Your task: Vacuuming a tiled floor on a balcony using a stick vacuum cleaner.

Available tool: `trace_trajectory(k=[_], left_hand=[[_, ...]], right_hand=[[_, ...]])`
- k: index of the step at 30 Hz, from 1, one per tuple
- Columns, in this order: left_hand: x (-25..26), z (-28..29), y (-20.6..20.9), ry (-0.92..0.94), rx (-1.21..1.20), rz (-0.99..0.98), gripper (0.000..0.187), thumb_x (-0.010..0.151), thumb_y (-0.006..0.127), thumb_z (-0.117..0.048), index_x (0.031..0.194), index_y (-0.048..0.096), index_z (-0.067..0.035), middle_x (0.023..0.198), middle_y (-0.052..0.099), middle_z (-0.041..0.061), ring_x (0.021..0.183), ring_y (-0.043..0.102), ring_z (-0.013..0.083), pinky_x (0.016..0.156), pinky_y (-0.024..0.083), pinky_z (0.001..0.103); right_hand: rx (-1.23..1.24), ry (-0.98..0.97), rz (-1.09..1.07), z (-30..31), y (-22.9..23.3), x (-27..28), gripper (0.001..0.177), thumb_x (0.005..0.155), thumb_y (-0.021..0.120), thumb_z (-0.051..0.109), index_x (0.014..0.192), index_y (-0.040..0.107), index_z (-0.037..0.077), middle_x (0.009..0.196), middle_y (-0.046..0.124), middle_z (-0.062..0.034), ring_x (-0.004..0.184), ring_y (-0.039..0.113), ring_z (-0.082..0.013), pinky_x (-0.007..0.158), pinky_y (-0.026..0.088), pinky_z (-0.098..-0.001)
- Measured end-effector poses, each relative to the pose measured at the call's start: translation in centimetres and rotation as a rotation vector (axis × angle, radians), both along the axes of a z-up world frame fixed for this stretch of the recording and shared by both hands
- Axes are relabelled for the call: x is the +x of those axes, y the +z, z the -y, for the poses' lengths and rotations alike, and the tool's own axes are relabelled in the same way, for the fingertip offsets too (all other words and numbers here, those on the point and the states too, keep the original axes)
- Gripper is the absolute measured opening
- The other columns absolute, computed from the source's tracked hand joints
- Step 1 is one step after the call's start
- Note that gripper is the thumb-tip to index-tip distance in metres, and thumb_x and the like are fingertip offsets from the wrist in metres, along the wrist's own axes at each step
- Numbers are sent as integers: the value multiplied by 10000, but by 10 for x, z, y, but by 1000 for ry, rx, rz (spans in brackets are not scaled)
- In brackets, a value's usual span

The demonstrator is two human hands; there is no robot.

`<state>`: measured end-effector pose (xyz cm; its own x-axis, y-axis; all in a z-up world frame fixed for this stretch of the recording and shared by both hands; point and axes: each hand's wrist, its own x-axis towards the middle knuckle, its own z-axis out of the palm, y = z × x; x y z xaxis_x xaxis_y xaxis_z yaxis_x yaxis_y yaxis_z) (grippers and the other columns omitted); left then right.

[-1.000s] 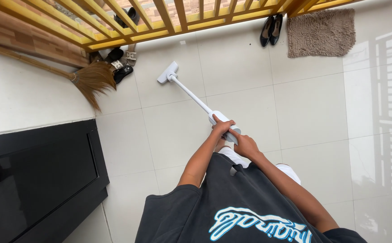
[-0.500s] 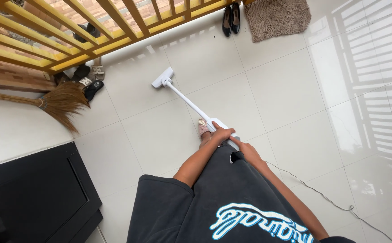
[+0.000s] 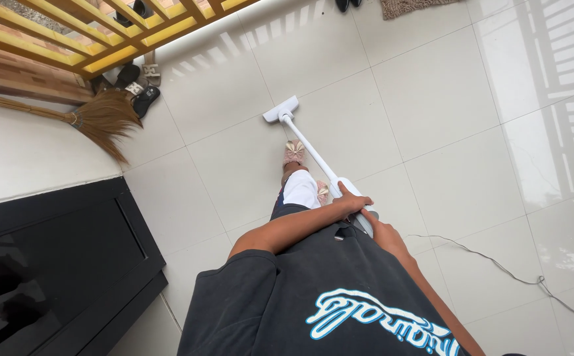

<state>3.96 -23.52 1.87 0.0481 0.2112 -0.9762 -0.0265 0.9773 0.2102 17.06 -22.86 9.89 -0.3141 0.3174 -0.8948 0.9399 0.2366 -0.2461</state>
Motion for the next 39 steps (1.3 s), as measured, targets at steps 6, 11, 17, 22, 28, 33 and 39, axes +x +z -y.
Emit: trace_trajectory(k=[6, 11, 17, 22, 28, 33, 39], left_hand=[[-29, 9, -64, 45, 55, -49, 1332, 785, 762, -469, 1541, -307, -226, 1434, 350, 371, 1287, 469, 513, 955, 498, 502], [-100, -8, -50, 208, 86, -65, 1245, 808, 755, -376, 1587, -206, -241, 1543, 135, 394, 1363, 371, 555, 958, 491, 583], [-187, -41, -70, 234, 147, -131, 1263, 784, 791, -357, 1602, -164, -231, 1557, 82, 404, 1394, 338, 563, 1032, 437, 574], [-253, -67, -72, 217, 155, -171, 1249, 777, 786, -359, 1623, -124, -229, 1556, 156, 392, 1381, 369, 563, 1035, 423, 583], [-275, -76, -101, 163, 172, -220, 1277, 747, 815, -390, 1619, -109, -262, 1516, 247, 356, 1335, 441, 530, 1019, 438, 552], [-241, -60, -73, 92, 104, -178, 1272, 771, 779, -420, 1603, -169, -255, 1530, 235, 351, 1348, 425, 529, 1001, 451, 564], [-150, -6, -73, 77, 94, -77, 1265, 798, 746, -423, 1578, -234, -246, 1546, 143, 397, 1326, 424, 570, 908, 506, 613]], right_hand=[[-4, -73, -63, 8, -34, -30, 841, 881, 543, 340, 1651, 210, 288, 1374, 617, -298, 1244, 617, -494, 1047, 532, -642], [84, -134, -162, -2, -71, -97, 766, 913, 566, 210, 1631, 301, 208, 1282, 649, -360, 1212, 606, -561, 989, 521, -682], [142, -129, -173, -32, -101, -186, 746, 916, 586, 222, 1619, 337, 229, 1292, 649, -350, 1230, 608, -538, 1034, 494, -648], [179, -138, -215, -54, -113, -253, 735, 915, 571, 194, 1617, 355, 233, 1280, 670, -316, 1215, 630, -503, 1007, 509, -627], [222, -166, -255, -61, -83, -281, 735, 897, 587, 131, 1603, 392, 189, 1235, 689, -312, 1174, 652, -506, 966, 533, -621], [195, -146, -224, -41, -91, -239, 722, 908, 592, 149, 1601, 393, 198, 1197, 701, -322, 1130, 677, -506, 904, 556, -611], [170, -176, -228, 16, -77, -143, 739, 897, 589, 135, 1602, 382, 207, 1200, 693, -347, 1104, 674, -538, 868, 564, -640]])
